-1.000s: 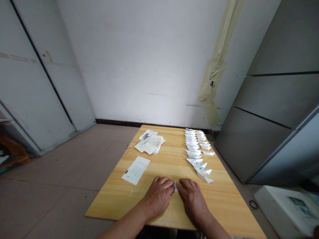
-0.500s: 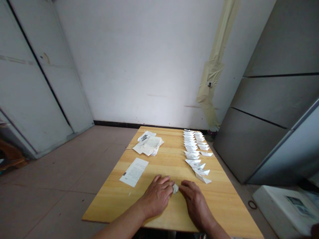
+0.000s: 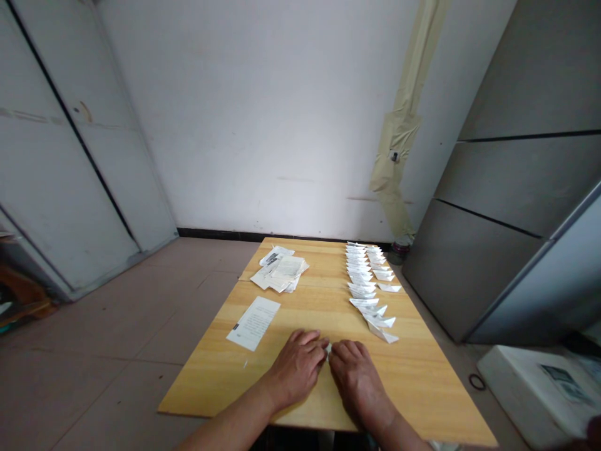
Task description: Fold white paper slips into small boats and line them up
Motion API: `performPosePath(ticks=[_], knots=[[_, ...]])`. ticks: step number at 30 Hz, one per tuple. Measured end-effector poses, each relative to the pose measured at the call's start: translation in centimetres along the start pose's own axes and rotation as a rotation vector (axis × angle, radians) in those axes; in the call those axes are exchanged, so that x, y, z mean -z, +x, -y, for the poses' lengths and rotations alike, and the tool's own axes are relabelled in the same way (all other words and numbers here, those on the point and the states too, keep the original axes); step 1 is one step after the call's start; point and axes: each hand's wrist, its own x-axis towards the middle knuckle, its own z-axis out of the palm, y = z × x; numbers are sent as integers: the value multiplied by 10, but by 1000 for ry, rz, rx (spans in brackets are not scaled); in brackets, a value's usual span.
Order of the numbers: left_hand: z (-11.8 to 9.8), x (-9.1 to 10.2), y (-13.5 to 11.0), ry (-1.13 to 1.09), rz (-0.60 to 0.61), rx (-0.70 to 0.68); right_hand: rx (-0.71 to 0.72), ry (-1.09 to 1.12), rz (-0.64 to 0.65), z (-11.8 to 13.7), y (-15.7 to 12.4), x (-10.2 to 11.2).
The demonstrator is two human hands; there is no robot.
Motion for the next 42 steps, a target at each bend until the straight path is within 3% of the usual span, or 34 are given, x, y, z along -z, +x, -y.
performPosePath(ticks=[9,17,26,35,42], knots=[[6,-2,13,-142,-94,109,-132,437,-154,-4,5,13],[2,2,17,-117,-95,81,-102,379,-224,-23,-3,-8],[8,-4,20,-205,-121,190,-188,411,-166,-12,17,6],[-4,0,35,-741,-245,500,-555,883,-159,-5,31,5],[-9,-4,43,-954,-297,596,-600,1090,-211,0,36,14]])
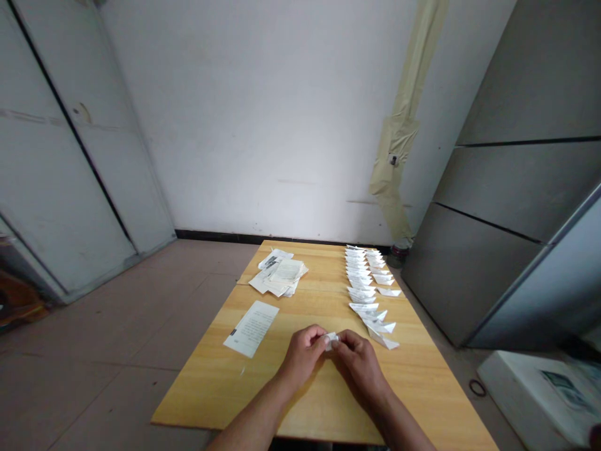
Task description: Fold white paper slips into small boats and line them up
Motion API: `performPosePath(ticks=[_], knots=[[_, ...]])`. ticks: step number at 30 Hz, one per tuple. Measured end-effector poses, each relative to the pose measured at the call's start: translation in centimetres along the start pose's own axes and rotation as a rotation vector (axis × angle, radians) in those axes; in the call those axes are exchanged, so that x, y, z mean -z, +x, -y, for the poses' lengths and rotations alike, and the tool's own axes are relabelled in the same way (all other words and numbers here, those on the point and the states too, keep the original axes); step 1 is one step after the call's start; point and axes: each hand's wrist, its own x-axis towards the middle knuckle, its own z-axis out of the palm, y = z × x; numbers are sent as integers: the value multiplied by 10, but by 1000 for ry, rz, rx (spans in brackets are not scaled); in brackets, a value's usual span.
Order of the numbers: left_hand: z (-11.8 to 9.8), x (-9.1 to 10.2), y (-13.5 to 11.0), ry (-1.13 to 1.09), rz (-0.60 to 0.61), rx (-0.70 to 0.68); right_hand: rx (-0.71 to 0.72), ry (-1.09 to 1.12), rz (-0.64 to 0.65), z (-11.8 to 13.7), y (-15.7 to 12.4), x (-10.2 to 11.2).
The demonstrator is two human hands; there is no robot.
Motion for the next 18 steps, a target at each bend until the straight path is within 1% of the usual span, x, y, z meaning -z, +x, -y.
performPosePath(ticks=[4,8,12,14,18], knots=[[-1,-4,1,-93,-41,26,0,35,-9,2,1,-1],[3,-7,2,-124,-78,37,8,64,-26,0,3,-4],[7,-7,3,-181,-80,61,-15,64,-45,-6,10,-7],[5,-6,3,-211,-72,79,-35,109,-25,-11,13,-7],[0,-1,0,-304,-64,100,-109,278,28,-18,17,-6]])
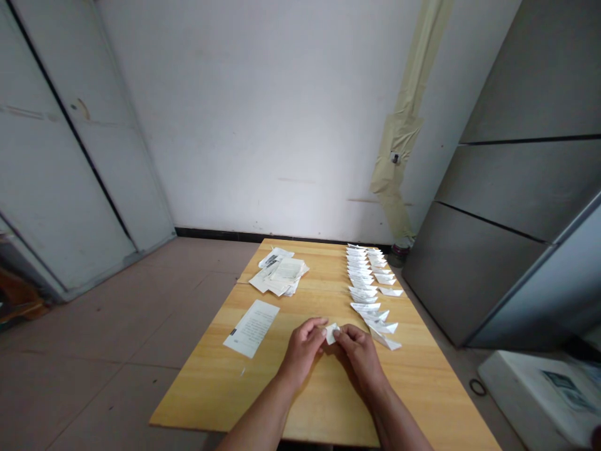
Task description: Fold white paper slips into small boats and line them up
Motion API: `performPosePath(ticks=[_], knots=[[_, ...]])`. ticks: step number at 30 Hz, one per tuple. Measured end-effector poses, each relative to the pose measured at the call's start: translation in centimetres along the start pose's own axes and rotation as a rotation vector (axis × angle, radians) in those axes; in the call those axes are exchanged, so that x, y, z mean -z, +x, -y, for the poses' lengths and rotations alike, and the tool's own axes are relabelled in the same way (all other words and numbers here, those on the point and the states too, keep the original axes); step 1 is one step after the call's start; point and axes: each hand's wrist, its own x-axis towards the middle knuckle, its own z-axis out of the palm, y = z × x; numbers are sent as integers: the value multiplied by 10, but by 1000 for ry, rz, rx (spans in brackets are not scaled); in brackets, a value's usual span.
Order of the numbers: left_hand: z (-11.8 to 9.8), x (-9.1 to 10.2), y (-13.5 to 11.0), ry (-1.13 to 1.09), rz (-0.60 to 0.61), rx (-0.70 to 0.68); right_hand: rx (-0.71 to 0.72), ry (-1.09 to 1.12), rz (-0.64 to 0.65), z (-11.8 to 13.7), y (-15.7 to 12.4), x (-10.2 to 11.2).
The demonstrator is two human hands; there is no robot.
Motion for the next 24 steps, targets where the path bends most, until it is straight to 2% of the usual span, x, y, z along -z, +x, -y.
performPosePath(ticks=[4,9,24], knots=[[-2,4,-3,-81,82,2,-16,38,12,0,0,0],[-1,3,-3,-91,150,21,34,42,-109,-2,1,-2],[-5,-1,-6,-42,132,7,74,43,-69,-13,-1,0]])
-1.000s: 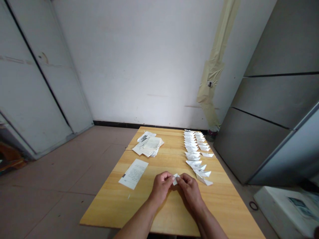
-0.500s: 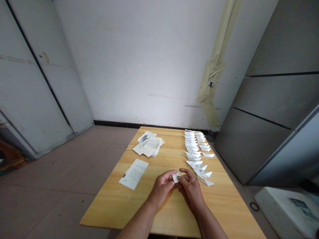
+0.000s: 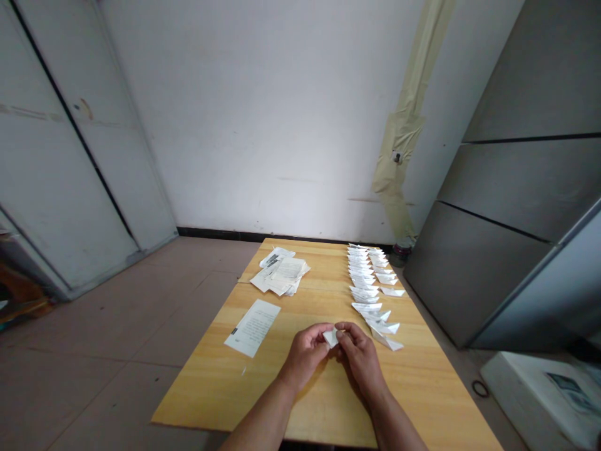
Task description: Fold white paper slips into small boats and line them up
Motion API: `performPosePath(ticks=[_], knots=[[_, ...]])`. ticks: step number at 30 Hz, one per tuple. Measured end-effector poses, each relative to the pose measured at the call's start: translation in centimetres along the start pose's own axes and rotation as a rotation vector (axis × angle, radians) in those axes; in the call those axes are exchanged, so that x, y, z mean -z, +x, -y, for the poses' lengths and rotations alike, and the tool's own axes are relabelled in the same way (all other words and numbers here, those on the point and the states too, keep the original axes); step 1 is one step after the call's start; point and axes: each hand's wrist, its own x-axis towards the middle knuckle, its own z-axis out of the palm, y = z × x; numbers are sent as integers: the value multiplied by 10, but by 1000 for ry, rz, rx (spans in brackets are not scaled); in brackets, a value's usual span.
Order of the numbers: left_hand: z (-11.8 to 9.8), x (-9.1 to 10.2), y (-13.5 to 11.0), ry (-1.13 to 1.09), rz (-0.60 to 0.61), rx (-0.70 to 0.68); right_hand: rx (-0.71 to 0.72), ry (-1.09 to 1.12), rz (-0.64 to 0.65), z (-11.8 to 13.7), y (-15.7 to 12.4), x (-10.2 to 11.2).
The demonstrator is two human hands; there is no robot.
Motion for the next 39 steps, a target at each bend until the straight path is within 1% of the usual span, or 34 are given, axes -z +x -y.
performPosePath(ticks=[3,7,13,17,21,24,28,33,39], knots=[[5,1,2,29,-29,-20,-5,21,19,2,-2,0],[12,3,5,38,-120,-34,-17,6,60,11,-6,-2],[8,1,5,43,-162,-63,-1,-106,26,23,-12,-9],[5,-1,4,89,-176,-69,7,-129,15,19,-11,-11],[8,-1,4,138,-185,-105,57,-171,11,5,-7,-8],[9,1,5,163,-188,-129,60,-161,22,-3,-5,-5],[9,1,4,160,-183,-117,53,-135,23,1,-7,-5],[7,-2,4,121,-172,-94,80,-141,34,7,-9,-6],[6,-3,4,81,-159,-103,90,-159,28,11,-10,-7]])
